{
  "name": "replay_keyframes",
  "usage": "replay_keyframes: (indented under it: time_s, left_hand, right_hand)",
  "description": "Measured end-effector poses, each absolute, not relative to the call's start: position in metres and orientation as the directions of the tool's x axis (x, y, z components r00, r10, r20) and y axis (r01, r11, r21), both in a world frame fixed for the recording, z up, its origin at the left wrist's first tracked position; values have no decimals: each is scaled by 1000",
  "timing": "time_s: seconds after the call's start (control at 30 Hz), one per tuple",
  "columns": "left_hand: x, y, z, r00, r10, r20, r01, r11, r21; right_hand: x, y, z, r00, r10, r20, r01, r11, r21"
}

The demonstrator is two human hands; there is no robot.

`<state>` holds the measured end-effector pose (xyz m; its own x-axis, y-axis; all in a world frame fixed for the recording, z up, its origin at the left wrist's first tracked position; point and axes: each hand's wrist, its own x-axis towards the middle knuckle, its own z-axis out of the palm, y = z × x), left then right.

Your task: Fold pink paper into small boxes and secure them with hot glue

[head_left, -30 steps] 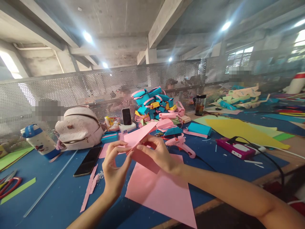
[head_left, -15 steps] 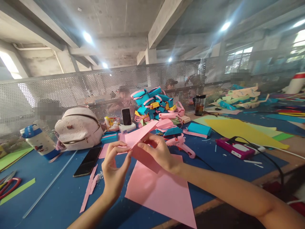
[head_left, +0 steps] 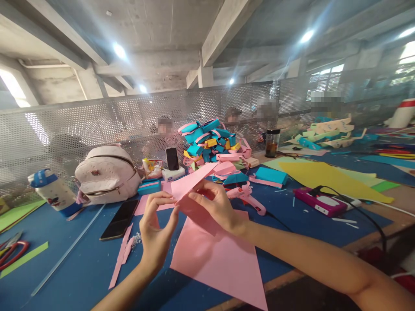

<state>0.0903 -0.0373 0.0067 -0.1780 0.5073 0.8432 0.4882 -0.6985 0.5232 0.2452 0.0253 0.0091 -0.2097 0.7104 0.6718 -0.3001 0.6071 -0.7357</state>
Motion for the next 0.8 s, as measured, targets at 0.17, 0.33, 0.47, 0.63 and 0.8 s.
replay_keyframes:
  time_s: [0.17,0.33,0.47,0.63,0.8]
  left_hand:
    - [91,-38,6,-179,523,833,457,-706,541]
    - [92,-37,5,-166,529,832,440,-716,543]
    - [90,-37,5,-149,527,836,441,-722,534]
    - [89,-41,7,-100,469,878,558,-704,440]
    - [90,-46,13,-62,436,898,660,-656,365]
  right_hand:
    - [245,24,11,-208,717,666,-316,595,-739]
    - [245,22,12,-204,702,682,-324,609,-724]
    - [245,22,11,-206,705,679,-321,607,-727]
    - [245,22,10,-211,701,681,-301,616,-728]
    - [243,17,11,-245,664,706,-273,652,-708]
